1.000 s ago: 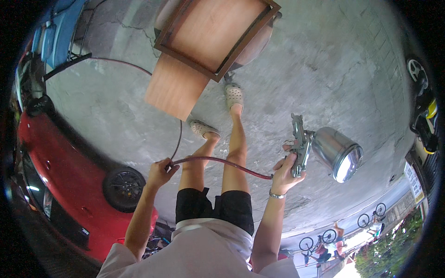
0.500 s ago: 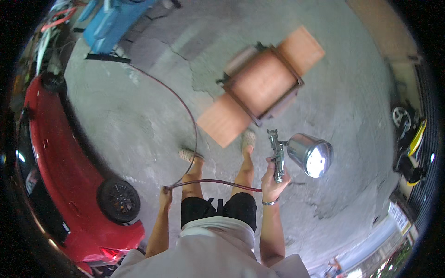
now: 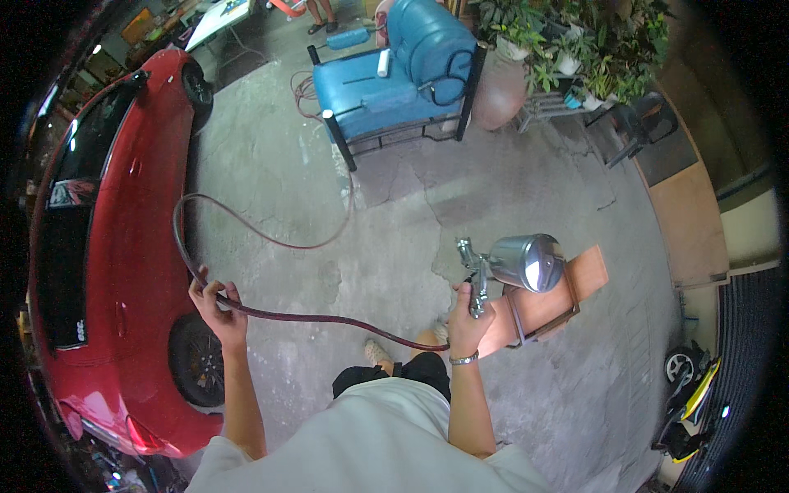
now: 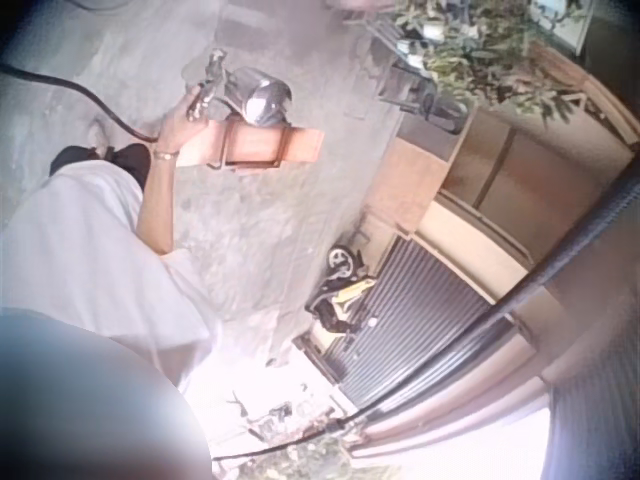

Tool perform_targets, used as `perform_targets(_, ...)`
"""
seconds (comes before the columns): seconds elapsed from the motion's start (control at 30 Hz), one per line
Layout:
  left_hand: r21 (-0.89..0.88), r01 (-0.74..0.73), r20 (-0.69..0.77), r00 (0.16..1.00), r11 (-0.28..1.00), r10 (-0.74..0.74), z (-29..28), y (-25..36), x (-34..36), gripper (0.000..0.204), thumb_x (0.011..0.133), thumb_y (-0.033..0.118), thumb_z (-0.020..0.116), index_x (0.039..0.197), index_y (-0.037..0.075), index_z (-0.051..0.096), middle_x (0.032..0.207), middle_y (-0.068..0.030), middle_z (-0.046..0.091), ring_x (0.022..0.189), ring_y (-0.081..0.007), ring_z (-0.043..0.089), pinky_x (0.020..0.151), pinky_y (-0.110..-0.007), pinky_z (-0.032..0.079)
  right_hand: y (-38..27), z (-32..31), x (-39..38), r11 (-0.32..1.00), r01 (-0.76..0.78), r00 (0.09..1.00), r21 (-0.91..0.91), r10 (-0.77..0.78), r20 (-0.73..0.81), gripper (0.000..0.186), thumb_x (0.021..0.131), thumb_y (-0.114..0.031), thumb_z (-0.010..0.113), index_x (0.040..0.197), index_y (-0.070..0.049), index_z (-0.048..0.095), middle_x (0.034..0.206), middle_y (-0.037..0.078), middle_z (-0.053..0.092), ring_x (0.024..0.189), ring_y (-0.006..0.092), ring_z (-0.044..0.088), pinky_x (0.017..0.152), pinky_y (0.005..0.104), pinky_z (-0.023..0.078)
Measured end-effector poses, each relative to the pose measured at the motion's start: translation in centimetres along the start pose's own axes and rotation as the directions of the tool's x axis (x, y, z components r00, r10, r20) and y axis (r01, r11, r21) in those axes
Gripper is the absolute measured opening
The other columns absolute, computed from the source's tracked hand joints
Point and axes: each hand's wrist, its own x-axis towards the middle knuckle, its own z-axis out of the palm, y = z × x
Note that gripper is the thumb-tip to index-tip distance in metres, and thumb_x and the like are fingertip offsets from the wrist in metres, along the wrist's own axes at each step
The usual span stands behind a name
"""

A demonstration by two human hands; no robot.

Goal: The person prepares a spray gun by attaching a hose and pouring dark finish into the cup, then sprays a wooden frame and a small wooden board placed on a chair. After spraying, the person removes the frame from the chair and places it on a nearby table.

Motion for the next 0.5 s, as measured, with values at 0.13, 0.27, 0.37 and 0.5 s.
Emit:
perform_targets(0.13, 0.173, 0.341, 0.289, 0.880, 0.924, -0.378, 6.2, -8.2, -5.2, 0.019, 0.085, 0.012, 0.075, 0.095, 0.005, 0.061, 0.110, -0.0218, 0.059, 0.102, -0.0417, 0.061, 0.087, -0.048, 0.049, 0.5, 6.0, 4.3, 1.000, -0.013, 0.998, 0.015, 0.012, 0.062, 0.033, 0.104, -0.026, 0.062, 0.091, 0.004, 0.071, 0.058, 0.001, 0.060, 0.039, 0.0054, 0.046, 0.037, 0.0260, 0.032)
perform_targets(0.27, 0.420, 0.533, 0.589, 0.455, 0.735, -0.667, 14.4, -15.2, -14.8, 0.023, 0.083, 0.026, 0.075, 0.097, 0.009, 0.069, 0.100, -0.0207, 0.068, 0.096, -0.0405, 0.065, 0.084, -0.047, 0.052, -1.1, 11.1, 12.2, 1.000, -0.025, 0.998, -0.003, 0.025, 0.055, 0.031, 0.101, -0.024, 0.065, 0.090, 0.004, 0.074, 0.059, 0.000, 0.059, 0.042, 0.0064, 0.050, 0.038, 0.0282, 0.034)
perform_targets(0.37, 0.369, 0.679, 0.677, 0.272, 0.635, -0.684, 21.8, -16.1, -20.8, 0.033, 0.082, 0.030, 0.074, 0.107, 0.008, 0.072, 0.097, -0.0207, 0.074, 0.095, -0.0389, 0.070, 0.086, -0.046, 0.054, -2.5, 15.4, 18.7, 0.990, 0.007, 1.000, 0.141, -0.007, 0.001, 0.032, 0.101, -0.027, 0.066, 0.091, 0.002, 0.076, 0.059, 0.002, 0.062, 0.042, 0.0073, 0.050, 0.039, 0.0286, 0.034)
perform_targets(0.5, 0.375, 0.744, 0.718, 0.144, 0.553, -0.681, 33.1, -13.4, -21.5, 0.049, 0.085, 0.045, 0.069, 0.113, 0.005, 0.072, 0.105, -0.0225, 0.073, 0.102, -0.0396, 0.070, 0.090, -0.047, 0.054, -3.7, 22.1, 30.3, 0.995, 0.070, 0.997, 0.067, -0.073, 0.040, 0.032, 0.102, -0.027, 0.065, 0.092, 0.003, 0.073, 0.070, 0.005, 0.068, 0.041, 0.0067, 0.050, 0.038, 0.0281, 0.035)
